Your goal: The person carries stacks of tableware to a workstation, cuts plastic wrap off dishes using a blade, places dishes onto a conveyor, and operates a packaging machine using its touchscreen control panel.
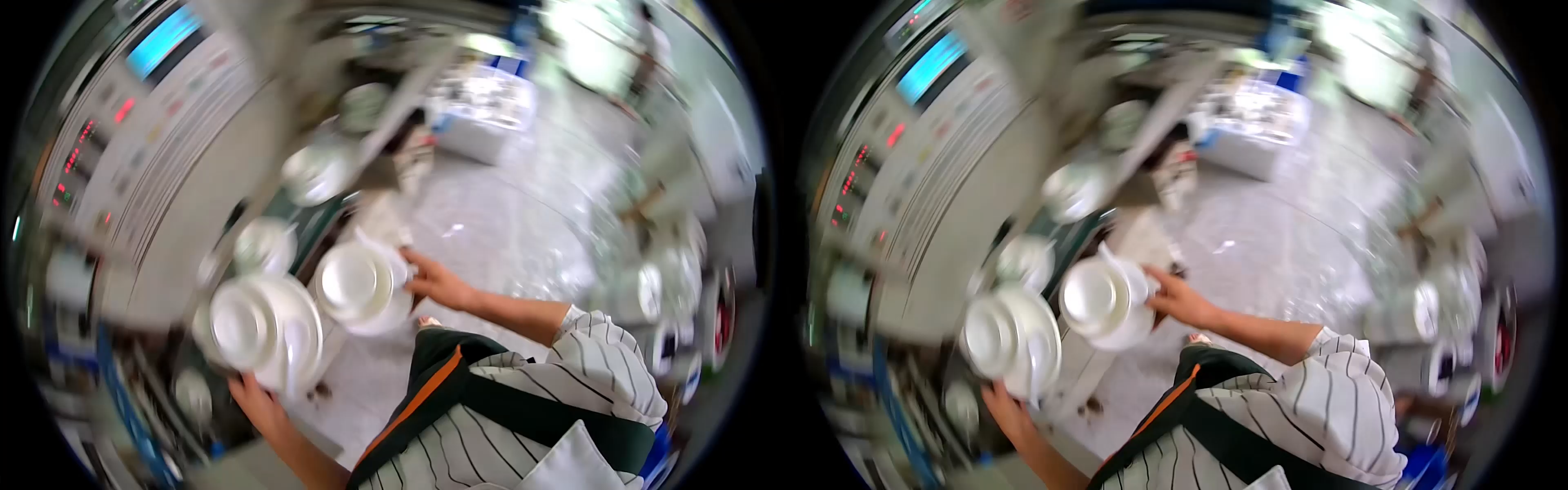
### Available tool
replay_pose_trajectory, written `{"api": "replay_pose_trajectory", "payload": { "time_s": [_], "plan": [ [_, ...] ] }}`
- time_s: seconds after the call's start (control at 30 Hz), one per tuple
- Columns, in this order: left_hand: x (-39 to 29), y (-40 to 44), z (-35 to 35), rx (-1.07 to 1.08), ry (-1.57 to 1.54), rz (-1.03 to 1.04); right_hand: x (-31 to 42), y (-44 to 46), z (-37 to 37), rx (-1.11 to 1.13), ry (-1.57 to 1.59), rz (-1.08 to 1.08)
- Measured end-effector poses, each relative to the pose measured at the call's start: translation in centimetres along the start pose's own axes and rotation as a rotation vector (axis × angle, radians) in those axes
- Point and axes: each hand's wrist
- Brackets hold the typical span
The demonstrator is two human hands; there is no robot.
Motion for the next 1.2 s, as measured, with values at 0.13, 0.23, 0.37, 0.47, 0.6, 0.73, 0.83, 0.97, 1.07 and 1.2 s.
{"api": "replay_pose_trajectory", "payload": {
  "time_s": [0.13, 0.23, 0.37, 0.47, 0.6, 0.73, 0.83, 0.97, 1.07, 1.2],
  "plan": [
    [7.7, -6.6, 7.7, 0.176, 0.022, -0.202, 0.2, -13.8, -8.1, -0.454, 0.015, 0.107],
    [12.2, -9.8, 13.3, 0.478, 0.052, -0.307, -1.9, -21.1, -13.0, -0.806, 0.088, 0.106],
    [15.8, -15.5, 23.9, 0.770, 0.061, -0.248, -2.7, -27.5, -20.1, -1.176, 0.202, 0.060],
    [17.0, -21.6, 32.7, 0.879, 0.043, -0.313, -2.6, -30.6, -26.7, -1.324, 0.148, -0.039],
    [19.2, -28.3, 43.2, 0.958, -0.014, -0.387, -0.8, -32.4, -35.9, -1.402, 0.209, -0.107],
    [19.7, -31.5, 53.3, 1.023, 0.022, -0.337, 2.5, -30.8, -45.0, -1.401, 0.251, -0.115],
    [20.6, -31.8, 62.0, 1.081, 0.077, -0.305, 3.6, -27.2, -52.2, -1.449, 0.284, -0.154],
    [20.4, -32.4, 76.1, 1.112, 0.028, -0.075, 5.4, -21.0, -63.2, -1.419, 0.301, -0.244],
    [18.3, -31.9, 86.7, 1.163, 0.164, -0.076, 10.4, -15.2, -70.7, -1.355, 0.335, -0.215],
    [15.4, -33.4, 102.1, 1.194, -0.010, -0.167, 12.6, -8.0, -81.3, -1.345, 0.403, -0.263]
  ]
}}
Point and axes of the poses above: each hand's wrist, its own y-axis towards the middle knuckle, its own z-axis out of the palm, x = y × z, and after that the axes turned 6 degrees about -x, right-handed
